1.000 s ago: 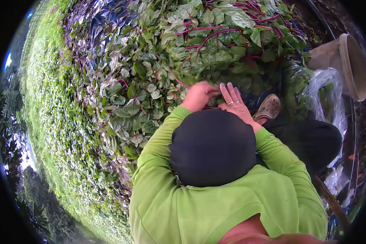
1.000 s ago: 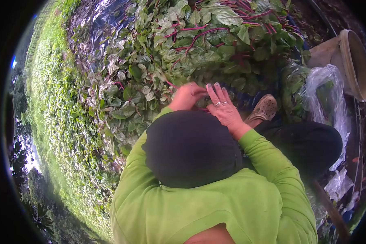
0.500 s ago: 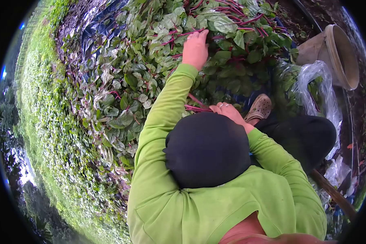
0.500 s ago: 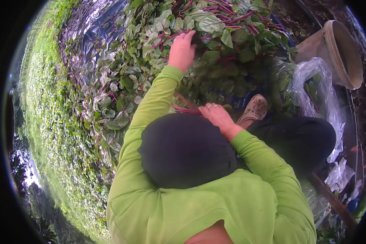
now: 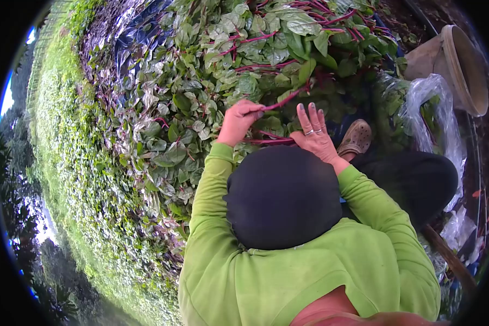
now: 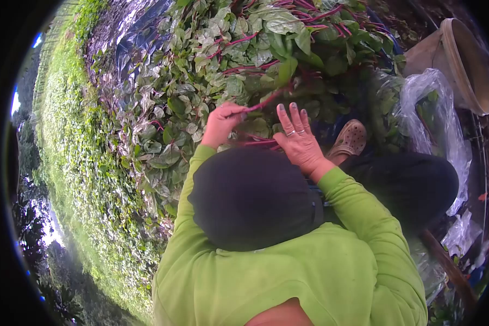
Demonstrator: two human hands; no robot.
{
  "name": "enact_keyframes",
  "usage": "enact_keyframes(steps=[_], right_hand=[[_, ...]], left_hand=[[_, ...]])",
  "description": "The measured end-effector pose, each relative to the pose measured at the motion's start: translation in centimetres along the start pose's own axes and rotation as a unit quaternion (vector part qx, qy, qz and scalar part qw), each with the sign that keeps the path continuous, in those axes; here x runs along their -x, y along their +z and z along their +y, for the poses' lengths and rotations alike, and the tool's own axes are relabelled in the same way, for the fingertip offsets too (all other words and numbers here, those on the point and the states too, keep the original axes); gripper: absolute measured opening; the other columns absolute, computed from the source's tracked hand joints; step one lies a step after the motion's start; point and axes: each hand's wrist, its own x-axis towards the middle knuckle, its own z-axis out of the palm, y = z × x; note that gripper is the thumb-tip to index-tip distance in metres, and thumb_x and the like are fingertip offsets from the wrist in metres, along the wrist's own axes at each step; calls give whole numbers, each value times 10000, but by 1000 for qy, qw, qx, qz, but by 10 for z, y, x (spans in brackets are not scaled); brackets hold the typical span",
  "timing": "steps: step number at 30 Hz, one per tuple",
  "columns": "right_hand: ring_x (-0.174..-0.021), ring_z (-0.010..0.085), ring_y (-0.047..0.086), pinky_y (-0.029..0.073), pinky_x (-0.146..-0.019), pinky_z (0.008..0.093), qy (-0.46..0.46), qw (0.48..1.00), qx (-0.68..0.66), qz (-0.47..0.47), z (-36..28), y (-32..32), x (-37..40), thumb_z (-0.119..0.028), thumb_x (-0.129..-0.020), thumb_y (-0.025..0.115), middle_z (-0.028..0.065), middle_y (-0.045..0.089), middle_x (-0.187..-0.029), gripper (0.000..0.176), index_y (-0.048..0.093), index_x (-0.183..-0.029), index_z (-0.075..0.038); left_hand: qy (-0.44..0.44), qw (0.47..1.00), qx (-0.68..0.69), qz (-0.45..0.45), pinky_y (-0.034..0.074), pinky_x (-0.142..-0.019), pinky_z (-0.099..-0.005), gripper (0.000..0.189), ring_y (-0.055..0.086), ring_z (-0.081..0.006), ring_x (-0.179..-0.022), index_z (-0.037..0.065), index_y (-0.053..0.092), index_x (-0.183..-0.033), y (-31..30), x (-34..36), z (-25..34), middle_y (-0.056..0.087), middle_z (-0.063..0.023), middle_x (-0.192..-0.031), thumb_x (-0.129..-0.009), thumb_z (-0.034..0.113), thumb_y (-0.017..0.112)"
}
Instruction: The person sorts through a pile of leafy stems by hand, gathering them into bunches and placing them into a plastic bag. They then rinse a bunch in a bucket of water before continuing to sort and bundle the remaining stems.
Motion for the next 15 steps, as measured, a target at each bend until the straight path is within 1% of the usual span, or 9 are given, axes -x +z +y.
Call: enact_keyframes(steps=[3,4,7,8,9,10,12,13,15], right_hand=[[-1576,457,77,128,-1271,575,7,999,-30,-35,3,-7,-2,-154,-829,674,187,204,-1695,109,670,-936,-136],[-1515,380,329,155,-1270,573,23,998,-32,-45,-2,-19,-8,-139,-822,673,146,455,-1559,134,666,-955,-136],[-1262,251,607,192,-1267,561,-21,993,-105,-53,4,-10,-7,-131,-834,674,43,662,-1241,133,660,-966,-137],[-994,177,686,291,-1241,524,-9,992,-120,-30,0,-10,-4,-133,-851,675,-29,677,-997,131,650,-980,-144],[-994,178,683,323,-1225,509,-15,992,-123,-29,-1,-7,-2,-137,-855,676,-24,677,-1011,129,646,-980,-144],[-995,179,680,355,-1208,494,-19,992,-125,-28,1,-3,3,-141,-858,677,-20,677,-1025,128,642,-981,-145],[-979,198,674,460,-1122,452,-21,991,-126,-38,-2,-6,2,-133,-850,685,-5,680,-1044,142,627,-979,-142],[-983,210,674,464,-1115,452,-25,990,-128,-48,-3,-9,0,-129,-844,689,2,681,-1047,155,626,-986,-138],[-990,233,674,470,-1100,452,-24,989,-129,-67,-3,-13,0,-123,-833,696,17,683,-1054,181,625,-999,-130]], left_hand=[[-21,997,40,-54,512,-832,-282,203,644,-170,-935,64,796,-1038,-4,25,-9,701,-23,-951,-847,-2,777],[-22,997,44,-64,514,-838,-288,205,642,-172,-944,70,797,-1038,-4,32,-11,699,-24,-951,-847,0,777],[-2,997,-9,-75,522,-866,-317,228,640,-199,-981,103,802,-1068,-9,40,-15,681,-46,-966,-856,22,770],[-8,997,-30,-69,523,-868,-321,228,639,-206,-984,108,801,-1077,-9,44,-17,676,-55,-973,-862,40,769],[-14,997,-51,-63,523,-869,-325,229,639,-212,-988,113,801,-1087,-12,47,-11,671,-64,-981,-867,59,767],[-20,983,-163,-78,525,-880,-340,275,645,-230,-992,117,779,-1161,-18,48,-3,656,-92,-993,-896,190,766],[-80,981,-139,-113,523,-894,-345,335,651,-247,-988,122,760,-1205,-20,51,-10,663,-105,-1015,-906,274,759],[-107,977,-126,-133,522,-902,-348,369,655,-256,-986,124,751,-1227,-21,51,-12,666,-112,-1026,-911,315,755],[-202,967,15,-152,510,-931,-329,363,647,-211,-1040,73,736,-1243,-24,48,-14,688,-95,-1091,-933,262,742]])
